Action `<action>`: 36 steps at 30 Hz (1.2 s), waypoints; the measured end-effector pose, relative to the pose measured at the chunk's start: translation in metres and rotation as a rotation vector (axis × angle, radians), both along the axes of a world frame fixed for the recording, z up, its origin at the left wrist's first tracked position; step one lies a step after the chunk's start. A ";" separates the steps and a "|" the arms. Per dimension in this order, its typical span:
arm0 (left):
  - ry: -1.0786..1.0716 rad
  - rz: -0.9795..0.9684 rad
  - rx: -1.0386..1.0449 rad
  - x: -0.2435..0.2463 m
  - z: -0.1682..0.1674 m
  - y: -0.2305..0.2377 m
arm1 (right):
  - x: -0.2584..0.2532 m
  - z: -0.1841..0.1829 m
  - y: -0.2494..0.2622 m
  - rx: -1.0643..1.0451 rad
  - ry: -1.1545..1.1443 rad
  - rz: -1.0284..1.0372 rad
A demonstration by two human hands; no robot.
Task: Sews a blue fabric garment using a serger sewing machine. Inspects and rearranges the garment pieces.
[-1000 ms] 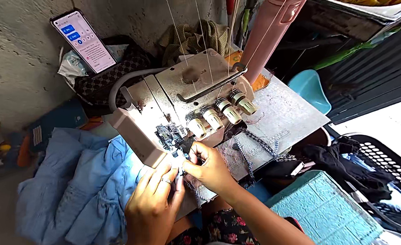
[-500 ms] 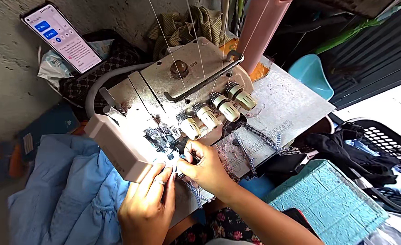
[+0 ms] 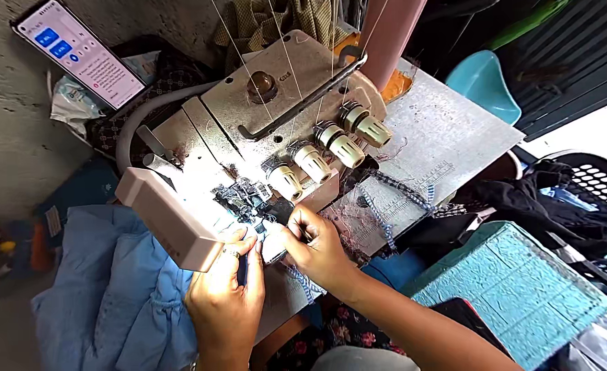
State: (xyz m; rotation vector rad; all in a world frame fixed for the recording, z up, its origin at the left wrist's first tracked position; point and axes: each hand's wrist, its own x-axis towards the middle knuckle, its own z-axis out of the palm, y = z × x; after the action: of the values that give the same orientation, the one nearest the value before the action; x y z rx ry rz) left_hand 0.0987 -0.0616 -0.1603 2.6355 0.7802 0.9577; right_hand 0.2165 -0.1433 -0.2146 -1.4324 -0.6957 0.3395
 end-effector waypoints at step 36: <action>-0.035 -0.018 -0.061 0.004 -0.003 0.016 | -0.006 -0.051 -0.026 -0.066 -0.182 -0.022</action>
State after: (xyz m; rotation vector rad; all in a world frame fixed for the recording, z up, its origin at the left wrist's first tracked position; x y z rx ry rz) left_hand 0.1023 -0.0458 -0.1637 2.5629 0.7644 0.9574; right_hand 0.2110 -0.1690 -0.2655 -1.5457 -0.8214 0.2175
